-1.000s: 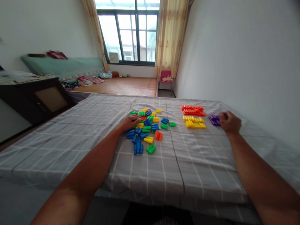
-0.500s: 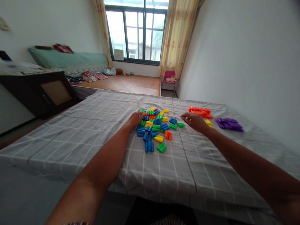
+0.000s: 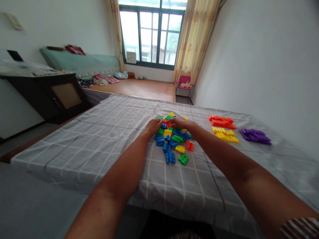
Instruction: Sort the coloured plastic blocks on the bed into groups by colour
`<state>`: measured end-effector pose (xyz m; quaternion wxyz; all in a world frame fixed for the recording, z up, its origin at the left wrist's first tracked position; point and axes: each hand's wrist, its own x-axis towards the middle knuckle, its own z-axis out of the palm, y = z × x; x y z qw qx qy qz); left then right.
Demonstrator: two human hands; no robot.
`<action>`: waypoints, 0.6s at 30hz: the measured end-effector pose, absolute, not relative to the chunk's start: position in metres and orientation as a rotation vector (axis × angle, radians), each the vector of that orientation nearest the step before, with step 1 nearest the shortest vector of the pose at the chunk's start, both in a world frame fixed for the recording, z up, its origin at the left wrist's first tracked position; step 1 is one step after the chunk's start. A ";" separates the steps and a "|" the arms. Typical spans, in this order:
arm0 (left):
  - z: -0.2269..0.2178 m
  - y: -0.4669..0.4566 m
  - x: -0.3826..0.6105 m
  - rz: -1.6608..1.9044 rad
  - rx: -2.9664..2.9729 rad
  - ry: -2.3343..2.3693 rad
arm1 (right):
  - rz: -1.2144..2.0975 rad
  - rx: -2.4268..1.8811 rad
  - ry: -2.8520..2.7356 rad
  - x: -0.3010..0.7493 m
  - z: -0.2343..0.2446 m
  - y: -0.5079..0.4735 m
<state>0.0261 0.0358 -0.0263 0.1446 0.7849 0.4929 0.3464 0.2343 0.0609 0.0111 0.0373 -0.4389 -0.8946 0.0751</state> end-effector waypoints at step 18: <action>-0.022 0.038 0.021 0.944 2.284 1.479 | 0.414 -1.265 -2.373 0.257 0.027 0.015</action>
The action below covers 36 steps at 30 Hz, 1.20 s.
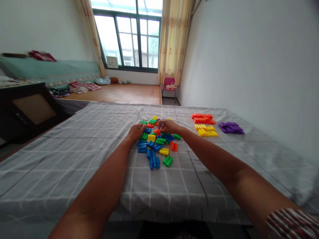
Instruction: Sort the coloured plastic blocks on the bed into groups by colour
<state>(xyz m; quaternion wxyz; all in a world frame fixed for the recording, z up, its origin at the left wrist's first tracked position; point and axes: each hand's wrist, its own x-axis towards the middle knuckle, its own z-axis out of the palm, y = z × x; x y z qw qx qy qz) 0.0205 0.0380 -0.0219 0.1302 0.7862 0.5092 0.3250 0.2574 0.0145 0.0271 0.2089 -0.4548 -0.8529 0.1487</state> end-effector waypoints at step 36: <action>-0.018 0.039 0.016 0.810 2.322 1.510 | -0.089 -2.573 -1.241 0.578 0.024 0.029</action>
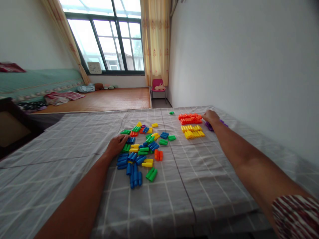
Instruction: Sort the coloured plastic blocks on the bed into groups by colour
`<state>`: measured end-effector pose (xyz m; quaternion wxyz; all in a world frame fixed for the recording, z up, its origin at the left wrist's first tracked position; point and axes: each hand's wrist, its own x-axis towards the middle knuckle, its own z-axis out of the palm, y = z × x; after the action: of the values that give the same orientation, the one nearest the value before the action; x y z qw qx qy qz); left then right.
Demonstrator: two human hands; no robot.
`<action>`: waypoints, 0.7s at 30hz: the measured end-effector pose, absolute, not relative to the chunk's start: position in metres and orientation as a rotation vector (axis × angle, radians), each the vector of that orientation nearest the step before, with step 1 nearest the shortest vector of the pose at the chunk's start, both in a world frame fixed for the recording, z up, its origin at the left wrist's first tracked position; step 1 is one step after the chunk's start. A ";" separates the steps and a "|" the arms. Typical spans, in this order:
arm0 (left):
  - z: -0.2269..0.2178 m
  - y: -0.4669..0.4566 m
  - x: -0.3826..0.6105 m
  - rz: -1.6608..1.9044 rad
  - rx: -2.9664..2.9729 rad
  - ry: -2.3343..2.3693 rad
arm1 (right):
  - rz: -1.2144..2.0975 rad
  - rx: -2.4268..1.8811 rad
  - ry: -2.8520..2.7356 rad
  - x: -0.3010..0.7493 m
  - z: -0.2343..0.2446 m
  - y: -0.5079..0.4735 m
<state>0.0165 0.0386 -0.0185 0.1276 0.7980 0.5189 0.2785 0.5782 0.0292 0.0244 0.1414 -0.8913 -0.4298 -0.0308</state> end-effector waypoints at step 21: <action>-0.020 0.032 0.021 0.895 2.297 1.426 | -0.069 -2.039 -2.002 0.440 0.009 0.151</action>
<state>0.0211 0.0315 -0.0199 0.1463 0.7980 0.4953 0.3107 0.4404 0.1509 0.0086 0.1408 -0.7062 -0.6934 -0.0238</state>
